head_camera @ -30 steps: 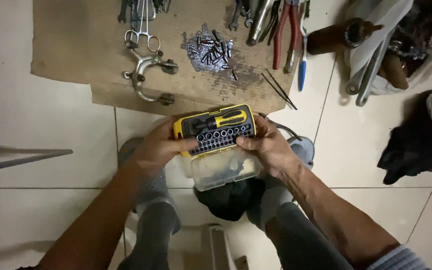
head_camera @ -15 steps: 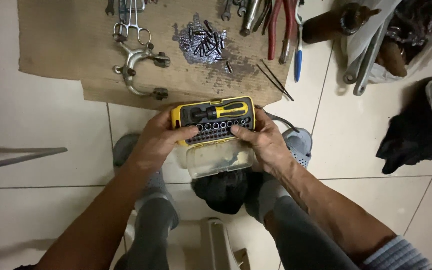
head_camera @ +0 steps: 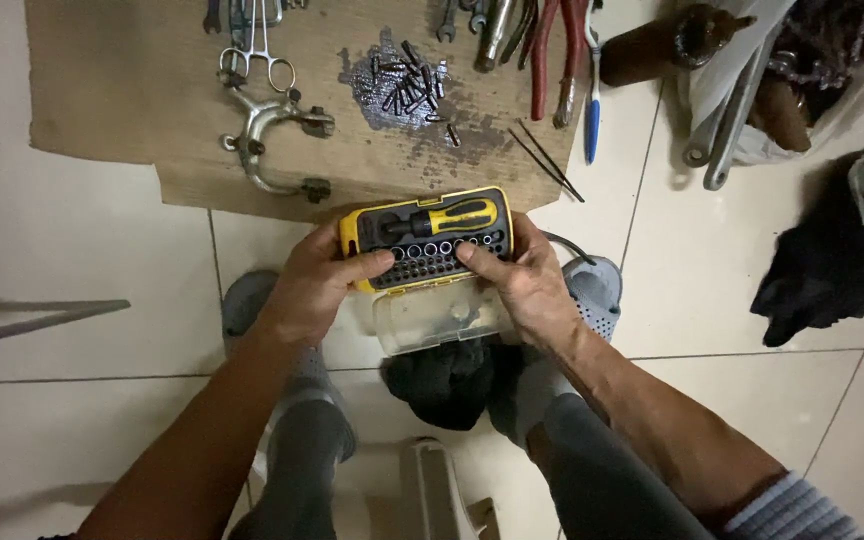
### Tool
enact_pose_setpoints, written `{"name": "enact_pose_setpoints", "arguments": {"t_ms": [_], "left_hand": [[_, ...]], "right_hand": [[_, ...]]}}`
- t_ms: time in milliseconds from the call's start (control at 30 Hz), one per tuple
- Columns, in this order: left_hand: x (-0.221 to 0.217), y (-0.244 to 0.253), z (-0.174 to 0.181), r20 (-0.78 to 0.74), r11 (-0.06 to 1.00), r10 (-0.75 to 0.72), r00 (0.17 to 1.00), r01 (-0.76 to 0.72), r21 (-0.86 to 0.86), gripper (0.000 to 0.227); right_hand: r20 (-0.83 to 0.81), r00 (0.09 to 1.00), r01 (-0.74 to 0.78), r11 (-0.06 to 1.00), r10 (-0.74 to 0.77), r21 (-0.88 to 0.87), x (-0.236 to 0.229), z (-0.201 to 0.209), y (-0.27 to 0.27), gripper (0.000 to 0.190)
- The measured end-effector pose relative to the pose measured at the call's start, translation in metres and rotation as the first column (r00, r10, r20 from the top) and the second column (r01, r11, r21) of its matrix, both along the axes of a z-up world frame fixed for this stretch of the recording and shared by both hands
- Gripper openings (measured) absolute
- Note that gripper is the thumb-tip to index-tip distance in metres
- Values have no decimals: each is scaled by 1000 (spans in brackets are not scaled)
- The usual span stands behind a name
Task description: The person organizes a yellow socket set by removing sockets, wiping them with a black cloth, and placing them back into the case. They also handle a small metal part with pliers and wipe it before returning it to the case.
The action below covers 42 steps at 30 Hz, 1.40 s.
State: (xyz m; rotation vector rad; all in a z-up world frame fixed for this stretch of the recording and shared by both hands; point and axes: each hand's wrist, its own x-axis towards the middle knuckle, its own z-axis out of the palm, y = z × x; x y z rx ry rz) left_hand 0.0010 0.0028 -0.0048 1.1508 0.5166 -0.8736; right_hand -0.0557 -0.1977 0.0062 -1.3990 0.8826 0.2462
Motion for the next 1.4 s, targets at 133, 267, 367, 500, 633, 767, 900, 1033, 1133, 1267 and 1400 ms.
{"name": "enact_pose_setpoints", "arguments": {"t_ms": [133, 267, 367, 500, 633, 767, 900, 1033, 1133, 1267, 1400], "left_hand": [[3, -1, -2, 4, 999, -35, 999, 35, 9, 51], [4, 1, 4, -63, 998, -63, 996, 64, 8, 49], [6, 2, 5, -97, 998, -55, 994, 56, 15, 49], [4, 8, 1, -141, 999, -48, 989, 48, -5, 49], [2, 8, -2, -134, 1000, -25, 991, 27, 14, 44], [4, 7, 0, -125, 999, -35, 992, 37, 17, 47], [1, 9, -12, -94, 998, -58, 994, 62, 32, 50], [6, 7, -6, -80, 998, -55, 995, 58, 30, 48], [3, 8, -10, -73, 996, -62, 995, 66, 55, 45], [0, 10, -18, -86, 994, -49, 995, 57, 92, 46], [-12, 16, -35, -50, 989, -6, 999, 13, 149, 48]], "right_hand": [[46, 999, -15, 996, 11, 86, 2, 10, 4, 53], [56, 998, -3, 985, -6, 174, -2, 7, 4, 53], [28, 999, 33, 972, -41, 233, -7, 3, 2, 52], [-91, 994, 88, 954, -64, 287, -2, 10, 0, 54], [-119, 991, 89, 958, -59, 272, 0, 9, 2, 52], [-133, 989, 98, 965, -67, 242, -4, -3, -6, 49], [-166, 986, 49, 984, -20, 173, -6, -6, -8, 49], [-227, 974, 23, 987, 14, 160, -7, -4, -8, 49], [-247, 969, 14, 988, 25, 153, -6, 1, -6, 50], [-252, 967, -4, 986, 46, 164, -15, -15, -10, 55], [-245, 965, -58, 989, 90, 136, -22, -14, -7, 61]]}}
